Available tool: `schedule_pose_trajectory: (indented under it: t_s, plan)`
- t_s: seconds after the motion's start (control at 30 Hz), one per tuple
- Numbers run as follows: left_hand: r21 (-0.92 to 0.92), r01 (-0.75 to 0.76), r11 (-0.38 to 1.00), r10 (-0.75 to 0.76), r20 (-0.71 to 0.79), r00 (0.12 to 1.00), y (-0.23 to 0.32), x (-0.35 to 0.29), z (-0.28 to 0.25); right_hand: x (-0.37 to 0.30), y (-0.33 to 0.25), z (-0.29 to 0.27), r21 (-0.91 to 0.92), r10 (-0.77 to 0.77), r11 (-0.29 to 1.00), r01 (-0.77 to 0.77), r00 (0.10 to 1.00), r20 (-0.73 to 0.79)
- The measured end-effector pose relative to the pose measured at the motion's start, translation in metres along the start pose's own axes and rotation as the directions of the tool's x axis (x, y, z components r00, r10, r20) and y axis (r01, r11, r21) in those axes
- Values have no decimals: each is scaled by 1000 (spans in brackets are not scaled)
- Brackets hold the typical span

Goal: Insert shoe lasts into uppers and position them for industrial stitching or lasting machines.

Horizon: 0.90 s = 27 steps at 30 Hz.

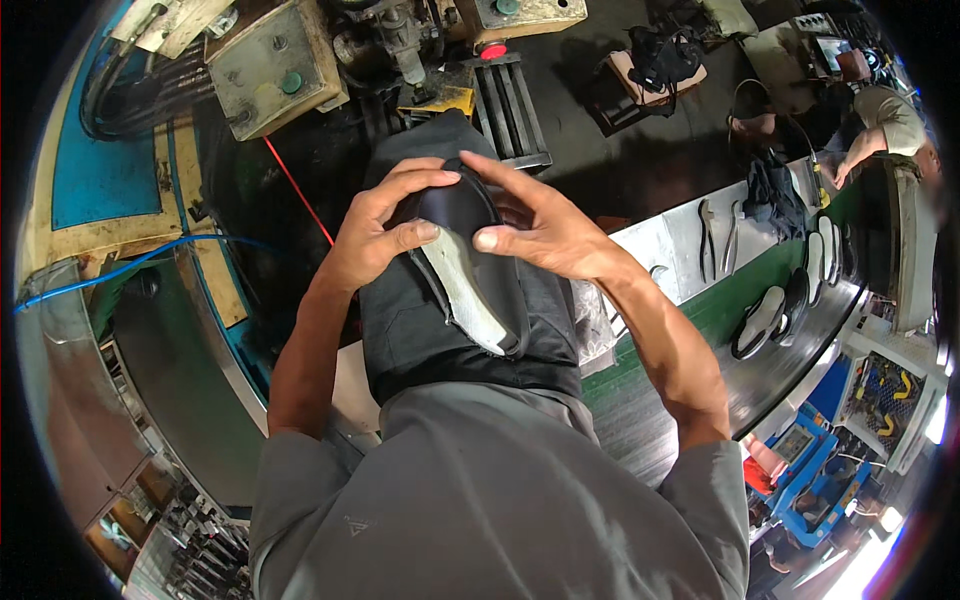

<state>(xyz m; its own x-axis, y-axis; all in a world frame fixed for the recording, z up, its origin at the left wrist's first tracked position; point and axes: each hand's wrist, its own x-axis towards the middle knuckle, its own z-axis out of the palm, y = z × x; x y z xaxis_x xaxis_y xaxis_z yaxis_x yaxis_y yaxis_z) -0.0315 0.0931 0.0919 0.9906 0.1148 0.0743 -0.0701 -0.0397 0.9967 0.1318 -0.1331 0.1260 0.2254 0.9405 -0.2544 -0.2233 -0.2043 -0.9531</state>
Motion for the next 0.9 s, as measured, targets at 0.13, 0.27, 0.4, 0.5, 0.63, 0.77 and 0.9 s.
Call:
schedule_pose_trajectory:
  t_s: [0.13,0.27,0.4,0.5,0.63,0.77,0.9]
  plan:
    - [-60,-26,998,28,39,999,-4,6,7,1,2,-4,-337,-137,933,126,991,-9]
    - [-46,-25,999,27,32,999,-12,9,9,3,6,1,-455,-181,878,149,983,-28]
    - [-31,11,999,-11,4,1000,-15,17,19,8,24,13,-519,-199,850,87,966,-163]
    - [-72,98,993,-103,-65,993,-18,24,36,12,40,10,-434,-128,901,-3,954,-271]
    - [-498,189,846,-279,-112,954,-33,14,51,8,45,-6,-205,-16,978,-41,963,-268]
    - [-850,88,519,-349,-117,930,-61,-4,72,4,66,-19,124,64,992,-35,970,-233]
    - [-803,58,593,-366,-205,908,-69,-3,95,4,62,-14,170,101,984,-61,965,-240]
